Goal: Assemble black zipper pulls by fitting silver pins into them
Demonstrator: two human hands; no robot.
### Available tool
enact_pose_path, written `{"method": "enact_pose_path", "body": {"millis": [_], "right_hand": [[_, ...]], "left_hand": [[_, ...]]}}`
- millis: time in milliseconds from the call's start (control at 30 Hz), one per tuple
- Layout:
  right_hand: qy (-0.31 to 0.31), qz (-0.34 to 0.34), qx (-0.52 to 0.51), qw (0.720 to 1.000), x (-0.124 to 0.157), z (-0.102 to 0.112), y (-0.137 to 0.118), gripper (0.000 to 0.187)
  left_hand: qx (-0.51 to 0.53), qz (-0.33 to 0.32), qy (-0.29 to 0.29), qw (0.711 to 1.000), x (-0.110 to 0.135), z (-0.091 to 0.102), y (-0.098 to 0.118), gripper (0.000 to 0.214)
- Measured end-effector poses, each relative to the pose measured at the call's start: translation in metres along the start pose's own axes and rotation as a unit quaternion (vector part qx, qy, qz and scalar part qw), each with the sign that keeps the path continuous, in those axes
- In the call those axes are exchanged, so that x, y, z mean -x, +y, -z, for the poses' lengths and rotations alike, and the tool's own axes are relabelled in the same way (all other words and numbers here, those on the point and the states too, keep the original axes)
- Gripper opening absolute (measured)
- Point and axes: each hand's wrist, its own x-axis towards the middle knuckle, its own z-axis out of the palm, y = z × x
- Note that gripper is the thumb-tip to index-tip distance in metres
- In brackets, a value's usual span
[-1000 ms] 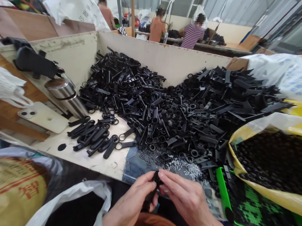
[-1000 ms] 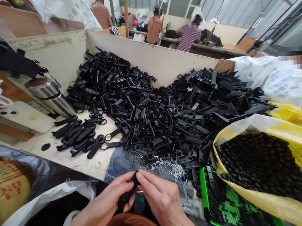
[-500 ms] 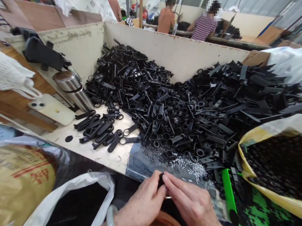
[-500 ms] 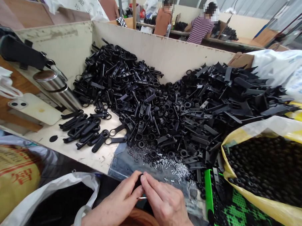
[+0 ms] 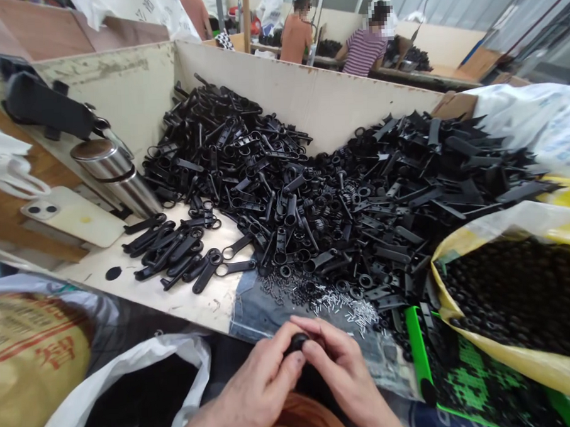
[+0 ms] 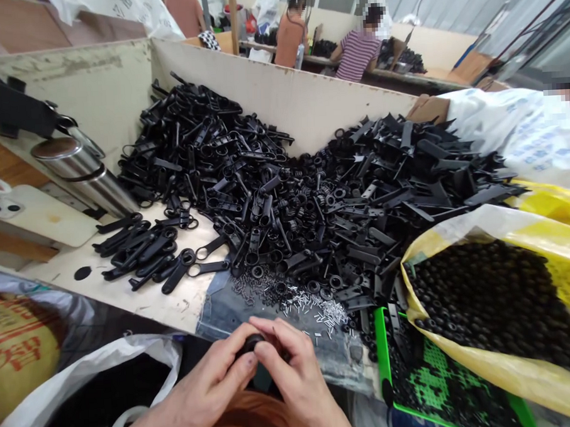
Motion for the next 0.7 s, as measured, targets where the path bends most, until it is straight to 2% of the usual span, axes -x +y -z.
{"method": "enact_pose_path", "body": {"millis": [67,167,267,333,400,467,533,633,700], "right_hand": [[-0.013,-0.009,-0.038,0.999,-0.008,-0.012,0.004,0.036],[-0.019,-0.034,-0.074,0.997,-0.014,-0.024,0.01,0.042],[0.0,-0.095,-0.135,0.986,-0.015,-0.03,0.02,0.051],[-0.004,-0.123,-0.171,0.978,-0.016,-0.031,0.026,0.052],[-0.03,-0.135,-0.191,0.972,-0.018,-0.029,0.026,0.053],[-0.061,-0.13,-0.182,0.973,-0.021,-0.025,0.022,0.051],[-0.076,-0.094,-0.118,0.986,-0.024,-0.02,0.015,0.045],[-0.08,-0.022,-0.001,0.997,-0.028,-0.013,0.004,0.036],[-0.085,-0.003,0.025,0.996,-0.03,-0.009,0.001,0.036]], "left_hand": [[-0.068,-0.039,0.036,0.996,0.0,-0.003,-0.014,0.044],[-0.181,-0.085,0.097,0.975,-0.001,-0.007,-0.031,0.041],[-0.198,-0.079,0.139,0.967,0.0,-0.01,-0.035,0.044],[-0.109,-0.032,0.13,0.985,-0.001,-0.008,-0.029,0.045],[0.033,0.049,0.09,0.994,-0.004,-0.002,-0.02,0.038],[0.18,0.12,0.019,0.976,-0.009,0.005,-0.01,0.031],[0.279,0.158,-0.035,0.947,-0.012,0.01,-0.002,0.034],[0.314,0.18,-0.05,0.931,-0.013,0.012,0.004,0.044],[0.324,0.183,-0.054,0.927,-0.012,0.011,0.005,0.049]]}}
